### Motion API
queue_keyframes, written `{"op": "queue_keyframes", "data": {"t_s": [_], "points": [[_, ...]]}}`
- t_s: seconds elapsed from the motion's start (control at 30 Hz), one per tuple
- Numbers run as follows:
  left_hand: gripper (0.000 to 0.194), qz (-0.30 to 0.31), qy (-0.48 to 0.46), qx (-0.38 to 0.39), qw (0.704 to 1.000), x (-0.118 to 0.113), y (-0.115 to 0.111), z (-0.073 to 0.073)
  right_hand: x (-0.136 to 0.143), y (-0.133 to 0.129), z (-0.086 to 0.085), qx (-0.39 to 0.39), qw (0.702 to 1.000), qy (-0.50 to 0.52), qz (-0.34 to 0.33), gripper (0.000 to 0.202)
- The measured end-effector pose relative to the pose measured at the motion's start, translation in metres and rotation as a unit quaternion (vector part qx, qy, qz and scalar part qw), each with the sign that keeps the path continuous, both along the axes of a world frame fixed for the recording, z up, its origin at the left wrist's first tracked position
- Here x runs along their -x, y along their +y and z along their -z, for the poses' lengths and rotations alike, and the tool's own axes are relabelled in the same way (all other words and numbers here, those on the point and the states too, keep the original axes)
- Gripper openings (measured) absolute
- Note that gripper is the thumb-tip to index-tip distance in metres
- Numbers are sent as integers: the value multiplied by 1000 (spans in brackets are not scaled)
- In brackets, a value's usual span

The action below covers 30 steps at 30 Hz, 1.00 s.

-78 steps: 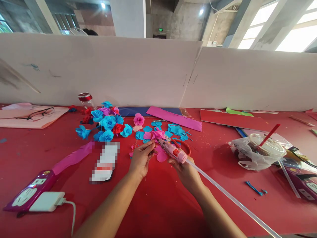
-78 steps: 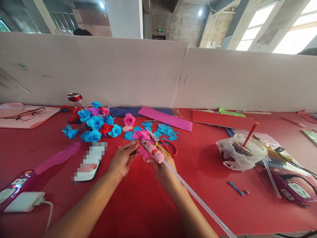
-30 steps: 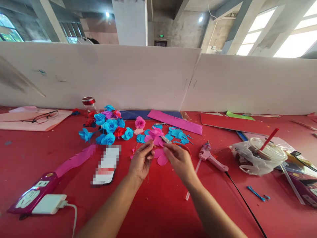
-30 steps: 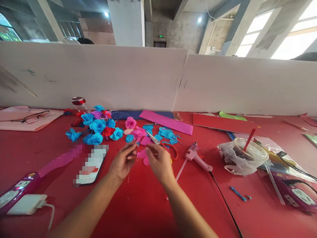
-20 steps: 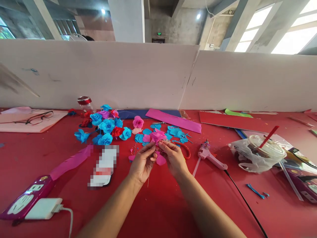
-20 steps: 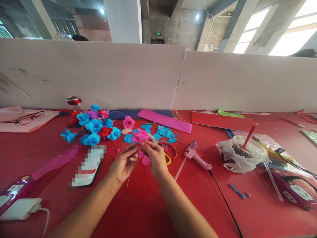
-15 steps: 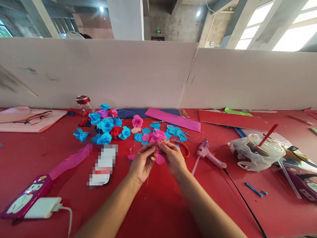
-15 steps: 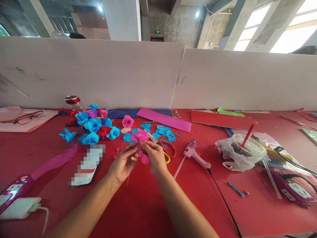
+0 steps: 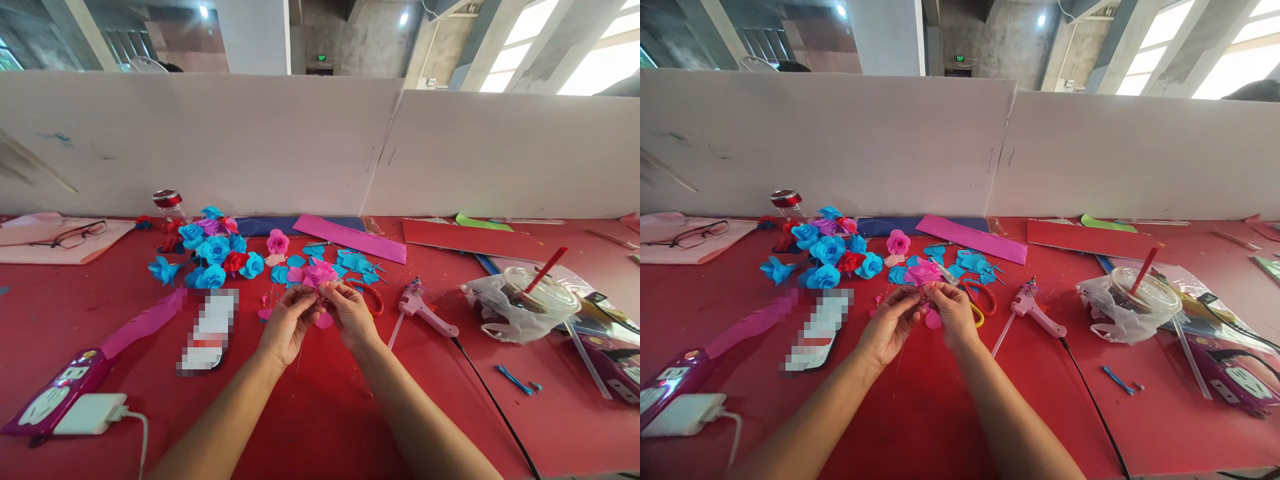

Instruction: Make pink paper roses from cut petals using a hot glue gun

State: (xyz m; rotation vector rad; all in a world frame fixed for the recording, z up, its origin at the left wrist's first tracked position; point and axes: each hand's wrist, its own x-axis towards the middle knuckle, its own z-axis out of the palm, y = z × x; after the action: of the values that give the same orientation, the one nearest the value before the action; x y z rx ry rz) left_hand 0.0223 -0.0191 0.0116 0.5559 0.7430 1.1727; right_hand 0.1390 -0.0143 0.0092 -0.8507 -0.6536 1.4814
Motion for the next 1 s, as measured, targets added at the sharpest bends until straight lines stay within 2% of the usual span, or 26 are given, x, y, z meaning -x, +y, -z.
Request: {"op": "queue_keyframes", "data": {"t_s": [0.17,0.43,0.73,1.0], "points": [[11,14,37,-39,998,2,2,0,-1,0,0,-7,999,21,-34,18],[18,-75,83,-30,993,5,7,2,-2,-3,-3,49,997,46,-49,21],[19,-77,127,-46,988,8,7,-1,1,-6,-4,61,996,28,-52,25],[15,-98,161,-55,981,9,8,-3,3,-7,-1,40,998,3,-46,24]]}}
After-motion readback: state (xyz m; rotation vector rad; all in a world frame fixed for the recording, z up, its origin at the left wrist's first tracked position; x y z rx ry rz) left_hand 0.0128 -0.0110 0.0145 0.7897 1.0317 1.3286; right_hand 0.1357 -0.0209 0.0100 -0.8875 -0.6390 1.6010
